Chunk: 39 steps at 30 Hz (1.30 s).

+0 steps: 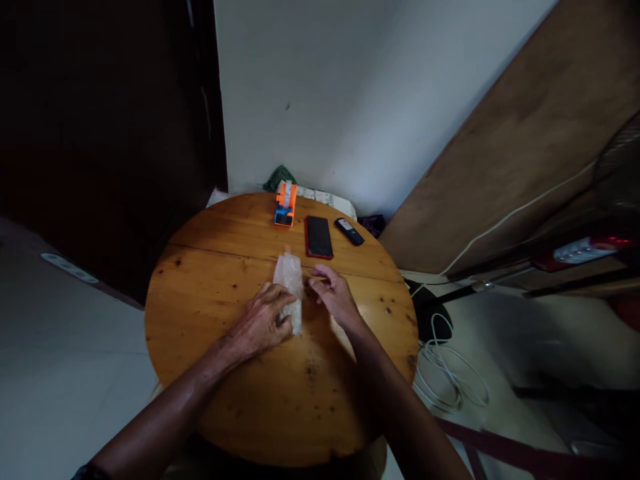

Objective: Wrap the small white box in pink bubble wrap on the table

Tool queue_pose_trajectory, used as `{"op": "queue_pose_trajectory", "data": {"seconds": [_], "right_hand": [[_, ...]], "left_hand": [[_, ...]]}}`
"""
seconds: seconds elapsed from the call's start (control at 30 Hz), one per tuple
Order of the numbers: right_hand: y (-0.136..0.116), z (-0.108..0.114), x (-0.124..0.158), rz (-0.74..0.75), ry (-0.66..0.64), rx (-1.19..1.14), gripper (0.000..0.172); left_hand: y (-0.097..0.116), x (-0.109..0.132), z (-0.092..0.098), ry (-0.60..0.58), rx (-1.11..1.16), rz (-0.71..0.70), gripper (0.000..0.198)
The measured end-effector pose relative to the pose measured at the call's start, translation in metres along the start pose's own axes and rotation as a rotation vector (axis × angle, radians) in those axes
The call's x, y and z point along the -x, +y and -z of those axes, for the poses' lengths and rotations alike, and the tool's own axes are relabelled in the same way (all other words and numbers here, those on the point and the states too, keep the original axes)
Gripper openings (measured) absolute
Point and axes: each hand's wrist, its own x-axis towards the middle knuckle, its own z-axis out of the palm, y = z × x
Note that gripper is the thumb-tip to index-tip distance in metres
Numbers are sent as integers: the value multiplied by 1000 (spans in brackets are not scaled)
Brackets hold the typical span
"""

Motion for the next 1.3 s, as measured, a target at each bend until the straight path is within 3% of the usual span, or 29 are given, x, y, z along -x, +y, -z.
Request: {"op": "queue_pose_trajectory", "data": {"seconds": [0.13,0.33,0.47,0.7,0.87,1.1,1.3], "right_hand": [[-3,-6,-16,-176,-110,-62,41],[-12,-26,-30,-130,-202,-184,27],[-11,-32,-30,-139,-181,-269,29],[-15,-43,-26,-53,-133,-205,24],[-29,-39,-18,-15,-150,-171,19],[-47,-23,0,49,-328,-140,20],[-48,-19,6,130,-361,-31,17]], "left_hand": [[0,1,-2,4,8,9,36],[2,1,1,-32,27,48,40],[5,1,2,-53,19,54,44],[7,3,3,-16,-98,74,38],[6,0,3,-44,-62,102,39],[5,1,2,-9,-104,134,37],[18,5,6,78,-287,317,31]]}}
